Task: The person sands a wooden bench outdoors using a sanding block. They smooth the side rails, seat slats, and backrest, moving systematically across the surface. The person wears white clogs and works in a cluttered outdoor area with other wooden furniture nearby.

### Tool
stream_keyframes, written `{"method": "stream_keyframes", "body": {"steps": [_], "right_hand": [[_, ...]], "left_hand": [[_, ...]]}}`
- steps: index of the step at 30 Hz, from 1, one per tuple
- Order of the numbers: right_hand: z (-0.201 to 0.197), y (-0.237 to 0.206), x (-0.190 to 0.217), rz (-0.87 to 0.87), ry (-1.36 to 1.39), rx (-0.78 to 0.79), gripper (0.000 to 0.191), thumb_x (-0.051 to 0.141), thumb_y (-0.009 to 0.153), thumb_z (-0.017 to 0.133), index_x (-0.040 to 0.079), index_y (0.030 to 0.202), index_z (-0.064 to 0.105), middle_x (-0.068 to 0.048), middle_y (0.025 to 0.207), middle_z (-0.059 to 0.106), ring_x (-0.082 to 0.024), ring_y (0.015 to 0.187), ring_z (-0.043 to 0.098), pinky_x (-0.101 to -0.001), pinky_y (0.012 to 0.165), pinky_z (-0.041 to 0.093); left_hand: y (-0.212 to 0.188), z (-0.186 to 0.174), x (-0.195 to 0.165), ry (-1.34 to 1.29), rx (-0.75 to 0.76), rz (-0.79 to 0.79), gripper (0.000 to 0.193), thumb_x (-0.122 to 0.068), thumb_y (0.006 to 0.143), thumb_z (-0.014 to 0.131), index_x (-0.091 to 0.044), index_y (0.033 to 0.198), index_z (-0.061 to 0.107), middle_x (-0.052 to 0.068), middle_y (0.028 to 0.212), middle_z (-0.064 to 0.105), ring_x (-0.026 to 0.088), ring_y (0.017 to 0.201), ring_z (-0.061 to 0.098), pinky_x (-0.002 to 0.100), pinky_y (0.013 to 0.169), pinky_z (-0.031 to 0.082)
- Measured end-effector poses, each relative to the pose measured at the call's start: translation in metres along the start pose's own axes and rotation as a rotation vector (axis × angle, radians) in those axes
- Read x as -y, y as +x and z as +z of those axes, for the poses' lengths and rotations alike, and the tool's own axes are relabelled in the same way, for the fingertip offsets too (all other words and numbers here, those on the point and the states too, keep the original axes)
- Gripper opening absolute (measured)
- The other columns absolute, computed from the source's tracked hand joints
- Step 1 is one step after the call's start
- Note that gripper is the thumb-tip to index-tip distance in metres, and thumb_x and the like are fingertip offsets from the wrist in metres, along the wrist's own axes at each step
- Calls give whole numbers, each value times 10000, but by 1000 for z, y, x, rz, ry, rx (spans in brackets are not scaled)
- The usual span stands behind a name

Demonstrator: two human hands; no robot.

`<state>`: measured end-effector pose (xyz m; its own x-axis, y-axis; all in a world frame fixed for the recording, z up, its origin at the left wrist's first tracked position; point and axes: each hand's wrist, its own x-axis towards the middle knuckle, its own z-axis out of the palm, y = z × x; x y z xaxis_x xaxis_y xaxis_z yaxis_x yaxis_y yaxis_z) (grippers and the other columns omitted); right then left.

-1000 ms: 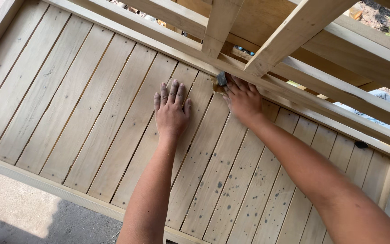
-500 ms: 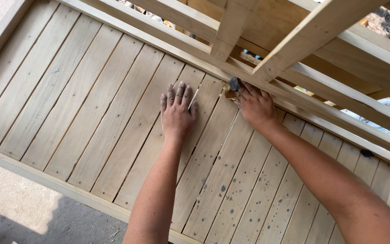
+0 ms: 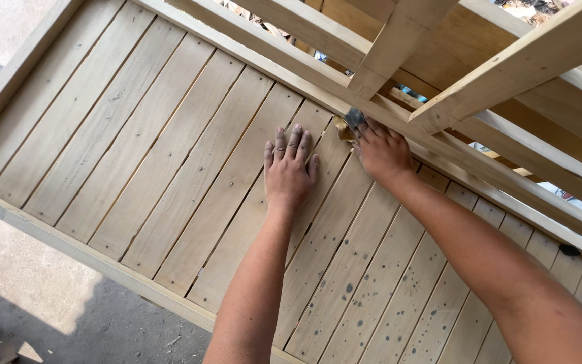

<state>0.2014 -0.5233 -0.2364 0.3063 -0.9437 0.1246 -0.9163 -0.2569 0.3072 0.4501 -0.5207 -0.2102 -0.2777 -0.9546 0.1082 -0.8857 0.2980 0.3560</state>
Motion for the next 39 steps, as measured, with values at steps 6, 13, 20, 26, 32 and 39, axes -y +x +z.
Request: {"method": "stream_keyframes", "body": {"steps": [6, 13, 20, 26, 32, 39], "right_hand": [[-5, 21, 18, 21, 180, 88, 456, 345, 1029, 507, 70, 1361, 657, -79, 1562, 495, -266, 1532, 310, -460, 1218, 244], [-20, 33, 8, -65, 330, 68, 444, 298, 1036, 523, -23, 1319, 643, -169, 1577, 482, -328, 1516, 325, -465, 1233, 282], [-10, 84, 42, -52, 441, 10, 387, 245, 1023, 559, -12, 1294, 657, -208, 1513, 495, -355, 1517, 341, -498, 1217, 289], [-15, 40, 10, -105, 389, 0, 413, 227, 1006, 579, -41, 1309, 663, -188, 1535, 493, -354, 1526, 359, -477, 1262, 295], [-1, 81, 38, -54, 444, -24, 385, 219, 1025, 591, -27, 1309, 677, -183, 1509, 507, -382, 1486, 383, -501, 1227, 297], [-17, 60, 25, -94, 481, -58, 345, 223, 1008, 577, -15, 1229, 693, -218, 1523, 500, -396, 1462, 401, -499, 1209, 316]], "left_hand": [[1, 2, 1, -27, -14, 2, 573, -447, 1010, 481, -201, 1528, 487, 20, 1627, 403, 315, 1538, 278, 513, 1245, 191], [3, 1, 0, -21, -15, -1, 565, -433, 1013, 471, -195, 1524, 485, 31, 1628, 402, 327, 1536, 275, 523, 1241, 184], [1, -1, 2, -17, -14, 13, 562, -432, 1019, 465, -187, 1524, 480, 36, 1629, 397, 332, 1542, 278, 527, 1247, 199], [3, 0, 1, -25, -6, 12, 565, -428, 1016, 462, -181, 1524, 481, 38, 1632, 393, 333, 1537, 269, 536, 1238, 200], [1, 1, 2, -20, -14, 8, 559, -417, 1020, 464, -174, 1522, 490, 34, 1630, 402, 323, 1545, 277, 531, 1248, 208], [3, -3, 0, -35, -23, 7, 553, -416, 1018, 474, -181, 1518, 493, 35, 1629, 403, 334, 1538, 277, 535, 1239, 208]]}}
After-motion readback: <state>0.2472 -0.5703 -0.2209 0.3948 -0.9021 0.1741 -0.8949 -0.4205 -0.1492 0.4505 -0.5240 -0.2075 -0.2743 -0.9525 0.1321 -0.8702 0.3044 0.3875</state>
